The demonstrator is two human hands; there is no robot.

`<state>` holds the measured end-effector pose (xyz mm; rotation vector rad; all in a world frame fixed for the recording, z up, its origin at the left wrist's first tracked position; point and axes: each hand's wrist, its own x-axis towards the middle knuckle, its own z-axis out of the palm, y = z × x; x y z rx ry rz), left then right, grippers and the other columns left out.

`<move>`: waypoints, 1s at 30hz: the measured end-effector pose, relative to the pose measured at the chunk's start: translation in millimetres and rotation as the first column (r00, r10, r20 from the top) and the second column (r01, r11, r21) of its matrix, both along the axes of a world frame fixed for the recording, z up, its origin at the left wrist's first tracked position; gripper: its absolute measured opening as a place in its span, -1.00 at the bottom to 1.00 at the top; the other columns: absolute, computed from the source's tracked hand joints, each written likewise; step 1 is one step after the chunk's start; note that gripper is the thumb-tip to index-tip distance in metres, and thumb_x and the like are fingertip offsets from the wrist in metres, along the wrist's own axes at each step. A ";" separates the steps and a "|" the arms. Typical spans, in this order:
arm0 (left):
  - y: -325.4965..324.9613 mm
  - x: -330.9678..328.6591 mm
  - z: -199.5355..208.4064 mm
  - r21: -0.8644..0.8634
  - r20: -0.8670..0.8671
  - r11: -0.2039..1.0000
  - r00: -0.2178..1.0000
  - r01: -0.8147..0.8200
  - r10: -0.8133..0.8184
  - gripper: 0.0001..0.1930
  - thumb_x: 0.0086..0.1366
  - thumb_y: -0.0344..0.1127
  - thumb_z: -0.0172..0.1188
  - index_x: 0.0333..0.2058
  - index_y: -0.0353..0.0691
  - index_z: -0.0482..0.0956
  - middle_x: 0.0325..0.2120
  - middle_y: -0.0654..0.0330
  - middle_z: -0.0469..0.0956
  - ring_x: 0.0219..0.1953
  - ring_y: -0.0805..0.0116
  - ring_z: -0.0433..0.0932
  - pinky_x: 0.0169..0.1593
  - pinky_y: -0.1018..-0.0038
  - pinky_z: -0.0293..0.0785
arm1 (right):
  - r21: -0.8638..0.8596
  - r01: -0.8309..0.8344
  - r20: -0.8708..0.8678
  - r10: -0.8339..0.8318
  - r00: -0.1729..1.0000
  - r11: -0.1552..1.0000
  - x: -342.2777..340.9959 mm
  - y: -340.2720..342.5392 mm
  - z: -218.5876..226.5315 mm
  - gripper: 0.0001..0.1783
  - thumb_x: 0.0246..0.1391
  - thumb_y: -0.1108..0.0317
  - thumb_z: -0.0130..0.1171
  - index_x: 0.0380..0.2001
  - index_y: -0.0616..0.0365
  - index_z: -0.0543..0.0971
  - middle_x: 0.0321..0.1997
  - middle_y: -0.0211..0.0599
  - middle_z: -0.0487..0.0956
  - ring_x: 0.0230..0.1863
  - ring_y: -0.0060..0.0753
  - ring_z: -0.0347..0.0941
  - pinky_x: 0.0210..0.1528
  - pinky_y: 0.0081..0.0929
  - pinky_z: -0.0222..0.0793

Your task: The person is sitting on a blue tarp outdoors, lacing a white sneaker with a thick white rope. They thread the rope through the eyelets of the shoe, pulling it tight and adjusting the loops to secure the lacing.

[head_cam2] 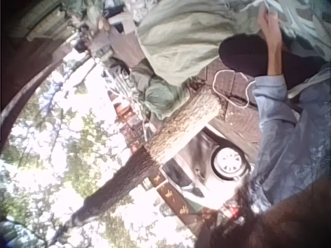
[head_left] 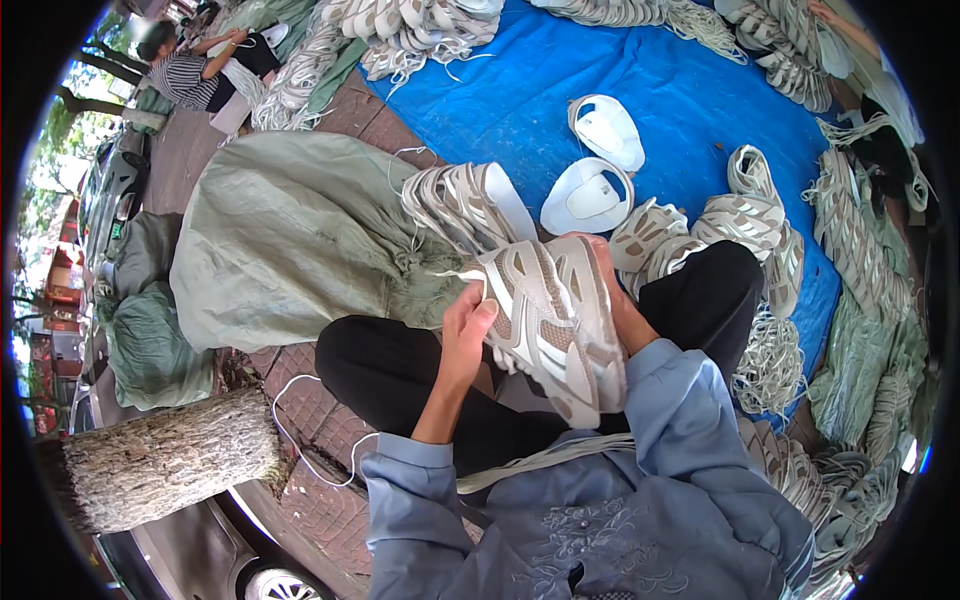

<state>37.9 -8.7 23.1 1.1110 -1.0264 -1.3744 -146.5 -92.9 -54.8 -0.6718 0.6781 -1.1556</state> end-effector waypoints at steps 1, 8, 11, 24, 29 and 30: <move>1.9 -1.3 -2.0 0.022 -0.005 1.000 1.000 0.014 -0.014 -0.70 0.15 -0.24 -0.01 -0.27 -0.40 0.43 -0.38 0.28 0.44 -0.33 0.57 0.35 -0.21 0.62 0.24 | -0.024 0.016 -0.031 -0.017 0.999 1.000 -1.3 0.3 -2.9 -0.88 -0.08 0.55 0.01 -0.51 0.31 0.55 -0.57 -0.35 0.53 -0.60 -0.62 0.39 -0.54 -0.68 0.32; 17.8 -20.1 -5.3 0.001 0.236 0.999 0.971 -0.051 0.050 -0.50 0.20 0.00 -0.07 -0.18 -0.42 0.38 -0.32 0.19 0.45 -0.27 0.48 0.36 -0.15 0.53 0.27 | -0.369 0.174 -0.177 -0.253 0.951 0.913 15.3 16.6 -11.6 -0.93 -0.14 0.53 0.09 -0.52 0.32 0.53 -0.53 -0.40 0.50 -0.51 -0.65 0.35 -0.49 -0.68 0.27; 25.2 -16.4 -18.1 0.195 0.031 0.981 0.999 0.005 -0.011 -0.46 0.18 0.05 -0.04 -0.15 -0.41 0.37 -0.30 0.16 0.44 -0.26 0.46 0.37 -0.14 0.51 0.27 | -0.371 0.178 -0.412 -0.333 0.848 0.912 27.7 24.7 -3.2 -0.91 -0.15 0.51 0.11 -0.50 0.29 0.53 -0.53 -0.41 0.50 -0.51 -0.66 0.35 -0.48 -0.67 0.27; -5.9 -12.6 -16.2 0.236 -0.240 0.963 0.953 -0.128 0.185 -0.55 0.10 -0.25 0.12 -0.09 -0.41 0.32 -0.23 0.09 0.44 -0.28 0.36 0.48 -0.19 0.49 0.40 | 0.204 -0.197 -0.244 0.244 0.939 0.959 -27.8 35.4 49.6 -0.44 -0.26 0.26 0.18 -0.13 0.36 0.43 -0.19 -0.22 0.51 -0.18 -0.39 0.41 -0.10 -0.51 0.24; -42.3 -43.5 -27.1 0.180 -0.128 0.983 0.990 -0.036 0.059 -0.55 0.11 -0.21 0.12 -0.09 -0.39 0.32 -0.23 0.13 0.44 -0.25 0.41 0.45 -0.15 0.48 0.37 | 0.267 -0.266 -0.296 0.341 0.892 0.926 -25.6 19.9 67.8 -0.46 -0.56 0.48 0.24 -0.29 0.38 0.50 -0.40 -0.23 0.53 -0.41 -0.42 0.45 -0.26 -0.54 0.33; -49.1 -46.3 -36.5 0.207 -0.193 0.978 0.979 -0.018 0.059 -0.54 0.11 -0.21 0.12 -0.08 -0.39 0.32 -0.23 0.14 0.44 -0.24 0.42 0.44 -0.15 0.48 0.36 | 0.280 -0.284 -0.388 0.378 0.841 0.917 -27.5 6.4 66.3 -0.50 -0.57 0.50 0.24 -0.34 0.39 0.50 -0.44 -0.21 0.53 -0.47 -0.40 0.45 -0.32 -0.52 0.35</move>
